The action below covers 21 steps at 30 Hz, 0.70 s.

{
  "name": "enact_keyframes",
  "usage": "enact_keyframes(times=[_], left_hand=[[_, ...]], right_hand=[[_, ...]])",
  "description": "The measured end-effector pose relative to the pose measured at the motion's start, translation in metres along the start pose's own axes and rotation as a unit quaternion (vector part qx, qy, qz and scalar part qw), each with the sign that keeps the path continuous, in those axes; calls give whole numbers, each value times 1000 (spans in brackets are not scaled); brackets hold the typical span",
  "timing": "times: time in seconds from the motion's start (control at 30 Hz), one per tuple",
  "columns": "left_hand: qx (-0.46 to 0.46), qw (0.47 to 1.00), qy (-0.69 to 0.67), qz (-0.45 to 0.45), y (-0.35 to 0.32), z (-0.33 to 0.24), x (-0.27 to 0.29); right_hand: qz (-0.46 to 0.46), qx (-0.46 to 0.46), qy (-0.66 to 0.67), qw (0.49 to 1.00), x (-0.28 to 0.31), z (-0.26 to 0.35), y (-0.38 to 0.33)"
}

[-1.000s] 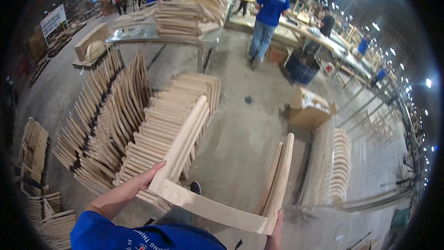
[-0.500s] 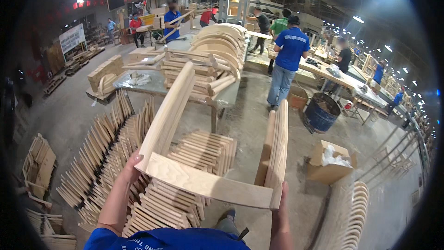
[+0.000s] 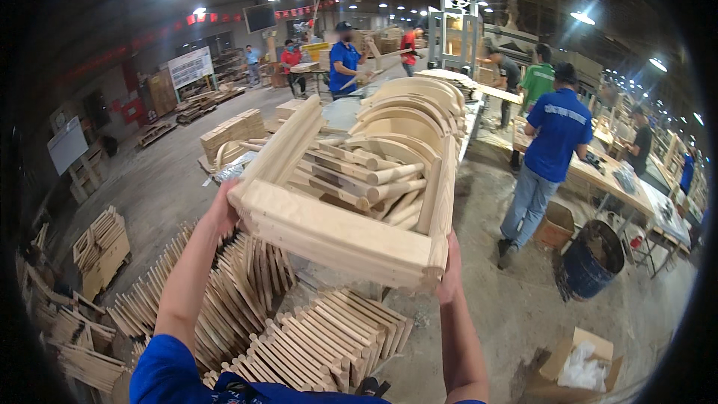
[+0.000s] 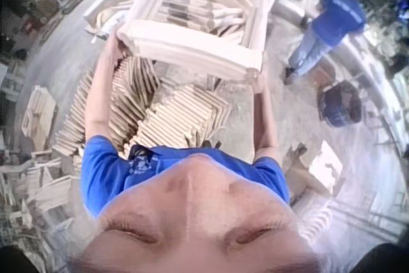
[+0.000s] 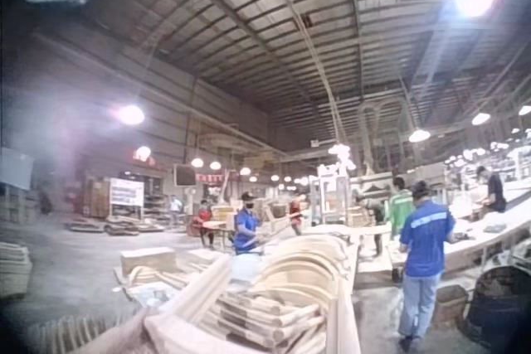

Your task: The person assembles wooden chair frames in a factory setting. They pick up curved wooden backrests and attach them to rectangular frames, then apply a yellowish liquid to the joints using a small brush. The person stacks the assembled frames and moves them to a designated area.

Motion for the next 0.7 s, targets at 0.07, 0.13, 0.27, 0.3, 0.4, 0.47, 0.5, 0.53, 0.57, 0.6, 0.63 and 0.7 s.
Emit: enact_keyframes(times=[0.07, 0.13, 0.27, 0.3, 0.4, 0.47, 0.5, 0.53, 0.57, 0.6, 0.63, 0.7], left_hand=[[-12, 1000, 10, 22, 50, -31, -27], [-38, 999, 3, 38, 98, -63, -31], [-48, 999, -3, 10, 205, -110, -39], [-74, 995, 13, -60, 227, -115, -41], [-211, 898, 328, -203, 270, -124, -28], [-208, 791, 532, -219, 298, -103, -42], [-157, 749, 606, -218, 312, -79, -60], [-134, 734, 629, -220, 318, -57, -74], [-112, 716, 652, -222, 320, -36, -87], [-124, 731, 630, -231, 317, -24, -100], [-137, 747, 606, -238, 314, -17, -116], [-161, 756, 593, -225, 295, -18, -96]], right_hand=[[-42, -25, 2, 999, 12, 5, 49], [-85, -64, 4, 994, -6, 12, 98], [-72, 1, -42, 997, -20, 13, 195], [-92, 6, -74, 993, -26, 8, 215], [-112, 0, -216, 970, -50, -40, 257], [-112, 7, -446, 888, -40, -69, 282], [-94, 26, -466, 880, -30, -77, 292], [-75, 43, -485, 870, -19, -84, 299], [-52, 59, -503, 861, -10, -91, 302], [-48, 64, -519, 851, -1, -89, 308], [-48, 71, -534, 841, 10, -79, 313], [-46, 88, -480, 871, 2, -84, 300]])
Point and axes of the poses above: each hand's wrist, its own y-axis towards the middle knuckle, its own x-axis out of the back of the hand, z = x × y, the point moved 2 cm from there along y, towards the middle knuckle, and after that the axes turned 6 degrees about x, right-handed, at the moved point
